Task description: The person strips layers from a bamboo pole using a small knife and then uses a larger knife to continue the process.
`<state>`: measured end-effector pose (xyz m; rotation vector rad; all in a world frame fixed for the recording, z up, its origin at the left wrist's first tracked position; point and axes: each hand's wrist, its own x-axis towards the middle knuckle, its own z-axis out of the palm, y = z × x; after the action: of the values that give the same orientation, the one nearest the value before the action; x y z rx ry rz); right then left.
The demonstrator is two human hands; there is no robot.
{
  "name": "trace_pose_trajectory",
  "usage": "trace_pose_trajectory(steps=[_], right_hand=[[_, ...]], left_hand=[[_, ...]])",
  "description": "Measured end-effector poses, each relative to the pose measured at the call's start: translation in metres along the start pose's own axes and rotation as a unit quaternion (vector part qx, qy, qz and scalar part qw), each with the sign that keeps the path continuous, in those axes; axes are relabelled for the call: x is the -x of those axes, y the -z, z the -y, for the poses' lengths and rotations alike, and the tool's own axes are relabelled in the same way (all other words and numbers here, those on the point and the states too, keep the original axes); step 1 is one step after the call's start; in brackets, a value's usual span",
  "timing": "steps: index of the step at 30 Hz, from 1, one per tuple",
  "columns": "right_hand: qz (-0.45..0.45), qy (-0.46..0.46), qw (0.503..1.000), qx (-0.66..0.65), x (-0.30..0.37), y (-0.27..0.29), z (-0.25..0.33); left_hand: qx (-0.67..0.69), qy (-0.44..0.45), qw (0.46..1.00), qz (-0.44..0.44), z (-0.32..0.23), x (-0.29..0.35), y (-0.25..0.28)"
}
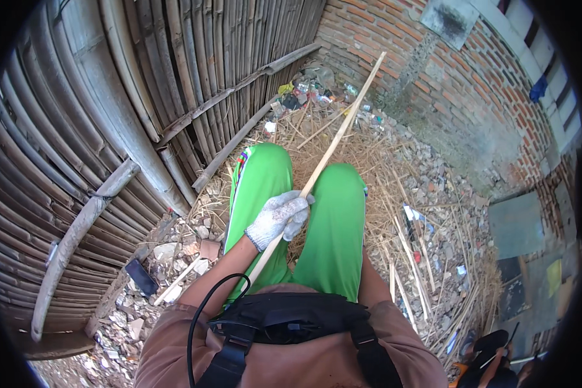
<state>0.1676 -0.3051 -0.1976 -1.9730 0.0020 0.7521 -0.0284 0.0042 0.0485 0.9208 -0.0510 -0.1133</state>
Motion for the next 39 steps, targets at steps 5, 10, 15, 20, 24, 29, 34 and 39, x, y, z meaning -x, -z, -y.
trace_pose_trajectory(steps=[5, 10, 15, 20, 24, 29, 34, 39], right_hand=[[-0.003, 0.004, 0.999, 0.048, 0.001, -0.006, 0.022], [0.006, 0.001, 0.996, 0.084, 0.01, -0.012, 0.013], [-0.002, -0.022, 0.993, 0.116, 0.032, 0.006, -0.021], [0.026, -0.04, 0.986, 0.159, 0.052, 0.02, -0.084], [0.074, -0.026, 0.98, 0.185, 0.065, 0.05, -0.194], [0.051, 0.074, 0.975, 0.202, 0.088, 0.116, -0.287], [-0.222, -0.027, 0.97, 0.094, 0.063, 0.056, -0.109], [-0.184, 0.037, 0.982, 0.033, 0.089, 0.067, 0.05]], left_hand=[[0.003, -0.018, 1.0, 0.0, 0.005, 0.003, 0.001], [0.008, 0.004, 1.0, 0.001, 0.002, 0.009, 0.008], [-0.001, -0.004, 1.0, 0.012, 0.004, 0.013, 0.007], [-0.022, -0.009, 1.0, 0.0, -0.005, 0.019, 0.013], [-0.024, 0.003, 1.0, 0.017, -0.006, 0.019, 0.005], [-0.014, 0.054, 0.996, 0.063, -0.005, 0.0, -0.014], [-0.111, 0.102, 0.988, -0.011, -0.01, 0.005, -0.015], [-0.175, 0.208, 0.962, -0.008, 0.007, -0.019, -0.044]])
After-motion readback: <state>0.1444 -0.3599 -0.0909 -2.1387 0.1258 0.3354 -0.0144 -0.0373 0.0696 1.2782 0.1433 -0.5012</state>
